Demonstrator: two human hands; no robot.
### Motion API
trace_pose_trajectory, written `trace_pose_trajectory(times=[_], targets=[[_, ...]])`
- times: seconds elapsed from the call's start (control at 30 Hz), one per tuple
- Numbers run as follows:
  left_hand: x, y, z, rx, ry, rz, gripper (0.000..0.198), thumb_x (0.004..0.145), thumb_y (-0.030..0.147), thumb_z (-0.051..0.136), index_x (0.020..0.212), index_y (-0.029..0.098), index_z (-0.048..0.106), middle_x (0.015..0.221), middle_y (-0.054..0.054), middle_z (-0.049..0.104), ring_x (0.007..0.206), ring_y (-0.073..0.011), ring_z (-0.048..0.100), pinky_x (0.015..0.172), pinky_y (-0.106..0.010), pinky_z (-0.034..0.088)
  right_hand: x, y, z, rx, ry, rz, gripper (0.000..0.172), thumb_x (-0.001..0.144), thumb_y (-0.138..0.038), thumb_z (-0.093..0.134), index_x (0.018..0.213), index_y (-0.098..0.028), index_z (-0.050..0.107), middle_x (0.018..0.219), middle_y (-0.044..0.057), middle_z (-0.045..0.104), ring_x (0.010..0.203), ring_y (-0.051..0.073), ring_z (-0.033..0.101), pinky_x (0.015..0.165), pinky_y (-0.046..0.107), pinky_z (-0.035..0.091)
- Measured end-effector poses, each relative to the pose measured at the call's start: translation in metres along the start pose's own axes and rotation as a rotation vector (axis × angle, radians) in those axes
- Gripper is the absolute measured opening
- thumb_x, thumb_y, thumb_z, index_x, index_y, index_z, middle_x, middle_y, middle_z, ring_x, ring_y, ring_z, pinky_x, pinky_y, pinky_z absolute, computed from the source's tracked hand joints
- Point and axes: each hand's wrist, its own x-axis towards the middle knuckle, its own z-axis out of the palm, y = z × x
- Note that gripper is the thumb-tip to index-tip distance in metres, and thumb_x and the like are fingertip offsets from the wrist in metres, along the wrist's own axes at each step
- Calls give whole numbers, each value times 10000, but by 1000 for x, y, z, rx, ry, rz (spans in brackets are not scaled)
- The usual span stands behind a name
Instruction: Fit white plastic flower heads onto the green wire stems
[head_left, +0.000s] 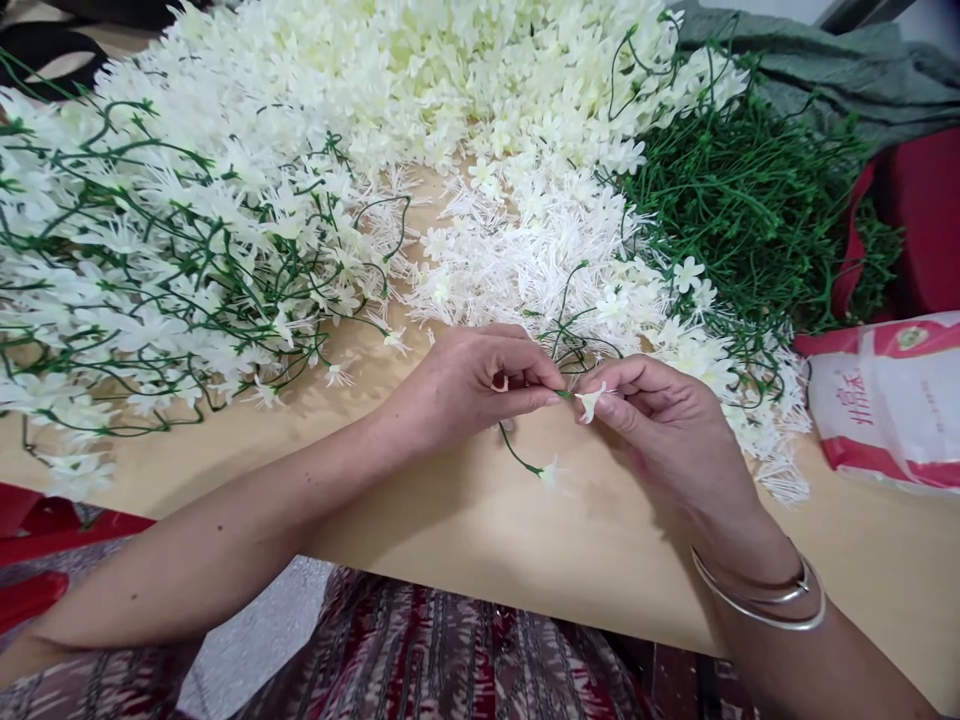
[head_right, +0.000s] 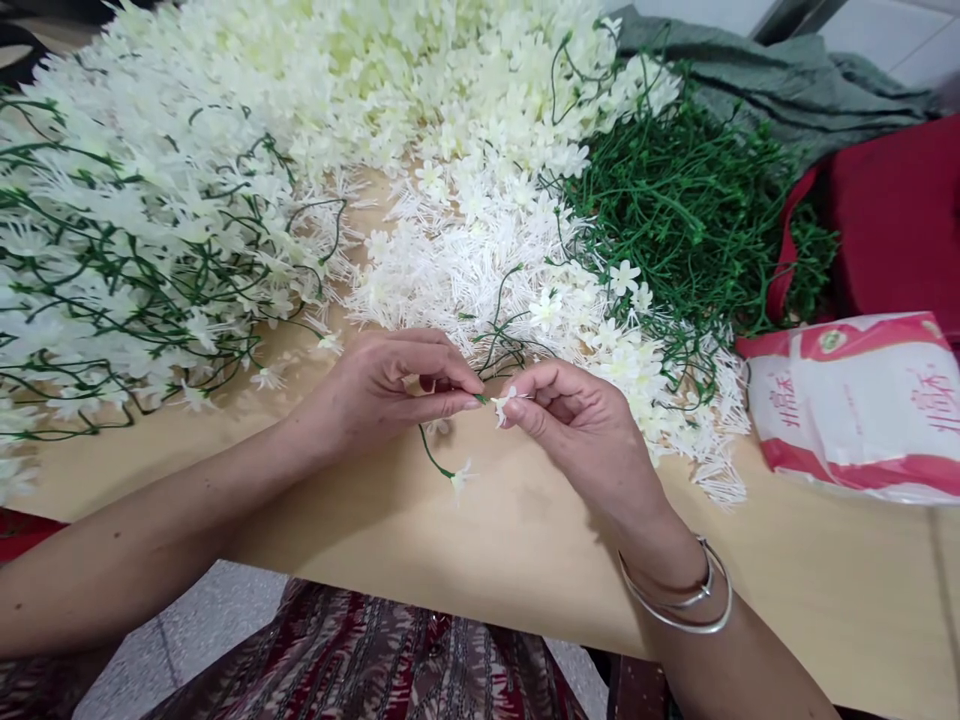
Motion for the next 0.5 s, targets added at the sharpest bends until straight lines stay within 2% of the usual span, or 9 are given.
trace_pose_trajectory(times=[0.3, 0.5], targets=[[-2, 0, 2, -27, -22, 1, 55, 927, 139, 781, 913, 170, 824, 854, -37, 778, 710, -102, 684, 650, -202, 486, -1, 5, 0, 17, -28, 57, 184, 844, -397, 889, 838, -252, 775, 730, -15, 756, 653, 126, 680, 614, 235, 553], [-2, -5, 3, -38, -74, -33, 48, 949, 191, 776, 916, 188, 810, 846, -22, 775, 709, -94, 695, 654, -191, 506, 0, -2, 3, 4, -42, 166, 288, 815, -484, 896, 791, -240, 747, 719, 15, 750, 657, 151, 689, 625, 265, 563]])
